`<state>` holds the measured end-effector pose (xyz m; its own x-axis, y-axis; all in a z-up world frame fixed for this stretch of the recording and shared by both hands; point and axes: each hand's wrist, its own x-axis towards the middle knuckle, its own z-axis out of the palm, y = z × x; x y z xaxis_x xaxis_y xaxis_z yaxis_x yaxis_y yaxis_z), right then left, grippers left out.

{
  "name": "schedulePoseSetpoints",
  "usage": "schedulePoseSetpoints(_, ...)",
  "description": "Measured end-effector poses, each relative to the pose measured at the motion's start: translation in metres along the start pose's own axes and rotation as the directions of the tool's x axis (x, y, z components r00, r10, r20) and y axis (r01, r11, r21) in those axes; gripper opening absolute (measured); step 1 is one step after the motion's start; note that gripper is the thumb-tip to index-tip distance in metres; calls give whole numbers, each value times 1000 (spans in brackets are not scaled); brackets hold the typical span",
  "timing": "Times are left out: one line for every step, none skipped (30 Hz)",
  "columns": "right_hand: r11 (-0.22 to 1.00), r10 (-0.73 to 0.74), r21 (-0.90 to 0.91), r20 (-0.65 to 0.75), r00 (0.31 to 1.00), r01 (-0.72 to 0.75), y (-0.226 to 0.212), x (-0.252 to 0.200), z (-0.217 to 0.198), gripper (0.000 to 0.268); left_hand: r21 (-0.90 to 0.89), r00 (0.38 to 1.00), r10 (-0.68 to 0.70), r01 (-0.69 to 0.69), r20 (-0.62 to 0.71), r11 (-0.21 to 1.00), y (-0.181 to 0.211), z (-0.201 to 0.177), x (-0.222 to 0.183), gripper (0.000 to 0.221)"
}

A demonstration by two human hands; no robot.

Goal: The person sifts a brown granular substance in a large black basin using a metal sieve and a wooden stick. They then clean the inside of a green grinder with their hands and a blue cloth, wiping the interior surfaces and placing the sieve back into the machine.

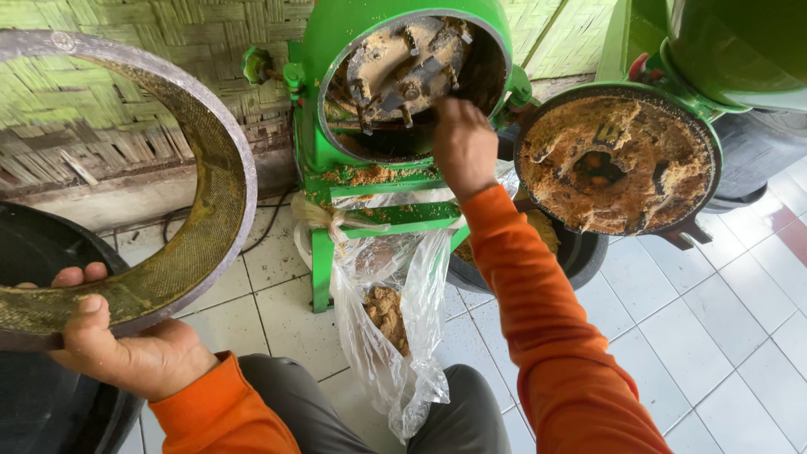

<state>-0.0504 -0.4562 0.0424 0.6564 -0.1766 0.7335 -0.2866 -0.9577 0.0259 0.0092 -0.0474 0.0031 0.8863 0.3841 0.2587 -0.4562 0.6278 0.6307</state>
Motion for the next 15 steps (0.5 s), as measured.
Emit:
schedulePoseSetpoints(985, 138, 112, -51, 989, -132, -1, 6, -3, 16, -5, 1000, -3, 3, -21, 1000, -1, 1, 0, 55)
schedulePoseSetpoints(940, 278, 229, -85, 957, -253, -2, 13, -4, 17, -15, 1000, -7, 7, -17, 1000, -2, 2, 0, 54)
schedulePoseSetpoints(965, 195, 218, -206, 959, -149, -2, 18, -4, 24, -18, 1000, -16, 16, -13, 1000, -2, 2, -2, 54)
schedulePoseSetpoints(980, 106, 196, -322, 941, -43, 0, 29, 0, 32, -21, 1000, -26, 25, -10, 999, -2, 2, -4, 53)
schedulePoseSetpoints(986, 20, 160, -433, 901, 55, 2, 38, 4, 41, -28, 1000, -26, 26, -11, 999, -2, 3, -5, 54)
schedulePoseSetpoints(980, 55, 198, -401, 914, 28, 5, 45, 8, 41, -35, 1000, -27, 26, -12, 999, -2, 3, -6, 54)
schedulePoseSetpoints(971, 82, 237, -373, 924, 9, 8, 57, 14, 40, -46, 1000, -20, 19, -18, 999, -2, 5, -6, 54)
schedulePoseSetpoints(961, 108, 275, -343, 933, -10, 10, 67, 20, 39, -55, 1000, -28, 27, -14, 998, -2, 6, -7, 54)
schedulePoseSetpoints(955, 141, 295, -345, 928, -35, 12, 76, 27, 36, -61, 999, -36, 36, -12, 997, -2, 7, -8, 54)
schedulePoseSetpoints(948, 174, 314, -347, 922, -60, 15, 83, 33, 33, -67, 999, -37, 36, -18, 997, -3, 8, -9, 55)
schedulePoseSetpoints(938, 209, 334, -346, 915, -87, 16, 88, 38, 29, -71, 999, -38, 36, -23, 997, -2, 8, -10, 55)
schedulePoseSetpoints(958, 194, 269, -363, 911, -97, 19, 92, 43, 25, -73, 999, -30, 28, -38, 997, -3, 9, -11, 58)
schedulePoseSetpoints(973, 180, 202, -376, 909, -109, 21, 94, 46, 21, -73, 998, -25, 21, -53, 997, -4, 9, -12, 60)
schedulePoseSetpoints(984, 164, 134, -388, 907, -121, 24, 94, 49, 18, -64, 999, -23, 20, -42, 998, -3, 8, -11, 61)
schedulePoseSetpoints(989, 137, 103, -369, 920, -106, 27, 93, 50, 14, -55, 999, -23, 21, -27, 998, -3, 7, -10, 63)
